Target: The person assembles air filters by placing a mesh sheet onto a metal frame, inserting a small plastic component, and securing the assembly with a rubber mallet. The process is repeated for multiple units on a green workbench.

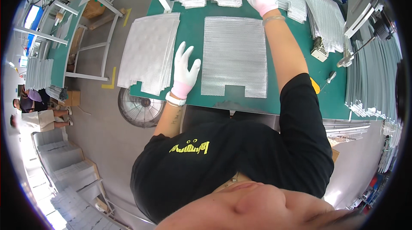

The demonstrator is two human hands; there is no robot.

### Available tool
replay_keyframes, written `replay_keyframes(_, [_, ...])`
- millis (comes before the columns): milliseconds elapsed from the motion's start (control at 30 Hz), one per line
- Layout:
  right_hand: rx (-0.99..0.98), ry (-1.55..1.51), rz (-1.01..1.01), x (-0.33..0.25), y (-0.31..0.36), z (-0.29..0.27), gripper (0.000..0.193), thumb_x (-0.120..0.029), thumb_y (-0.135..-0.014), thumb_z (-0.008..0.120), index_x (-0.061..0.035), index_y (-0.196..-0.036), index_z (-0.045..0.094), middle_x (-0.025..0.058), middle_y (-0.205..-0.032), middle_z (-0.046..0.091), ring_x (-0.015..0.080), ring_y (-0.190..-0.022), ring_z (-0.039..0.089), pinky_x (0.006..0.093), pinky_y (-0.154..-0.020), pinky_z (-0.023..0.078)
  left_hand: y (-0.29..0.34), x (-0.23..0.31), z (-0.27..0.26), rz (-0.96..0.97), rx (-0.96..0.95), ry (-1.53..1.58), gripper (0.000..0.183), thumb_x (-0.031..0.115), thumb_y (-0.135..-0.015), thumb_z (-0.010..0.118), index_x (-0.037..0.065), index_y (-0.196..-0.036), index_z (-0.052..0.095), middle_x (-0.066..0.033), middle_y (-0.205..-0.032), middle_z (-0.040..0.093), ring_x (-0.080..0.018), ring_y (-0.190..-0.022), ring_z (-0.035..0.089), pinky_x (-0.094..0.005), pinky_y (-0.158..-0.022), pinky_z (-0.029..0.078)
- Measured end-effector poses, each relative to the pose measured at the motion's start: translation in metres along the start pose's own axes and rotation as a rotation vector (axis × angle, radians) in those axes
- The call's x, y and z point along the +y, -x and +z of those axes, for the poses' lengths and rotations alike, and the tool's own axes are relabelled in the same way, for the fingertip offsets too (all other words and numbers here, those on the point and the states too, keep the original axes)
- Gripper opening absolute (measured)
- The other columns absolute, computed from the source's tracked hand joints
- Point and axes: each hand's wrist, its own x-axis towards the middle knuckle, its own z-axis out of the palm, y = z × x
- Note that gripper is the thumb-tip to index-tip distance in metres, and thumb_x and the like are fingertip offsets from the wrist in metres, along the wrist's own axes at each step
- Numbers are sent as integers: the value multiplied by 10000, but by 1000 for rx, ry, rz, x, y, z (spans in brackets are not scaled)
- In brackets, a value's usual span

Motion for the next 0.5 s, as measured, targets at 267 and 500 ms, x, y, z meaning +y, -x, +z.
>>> replay_keyframes(267, [-94, 104, -138, -57, 92, 22, 645, 20, -894, 526, 6, -1500, 305, 189, -1431, 485, 120, -771, 511, 284, -752, 466, -24, -15, -2, -540, -10, 1541, 672, 470, -1037, 393, -102, -1389, 371, -285, -1400, 456, -378, -1320, 457, -480, -1142, 347])
replay_keyframes(500, [164, 493, 84, -95, 283, 64, 494, -32, -892, 608, 35, -1370, 500, 126, -1336, 575, 118, -1003, 554, 286, -964, 448, -18, 36, -45, -600, -254, 1192, 816, 529, -996, 454, -124, -1447, 263, -228, -1280, 545, -303, -1126, 605, -427, -1013, 469])
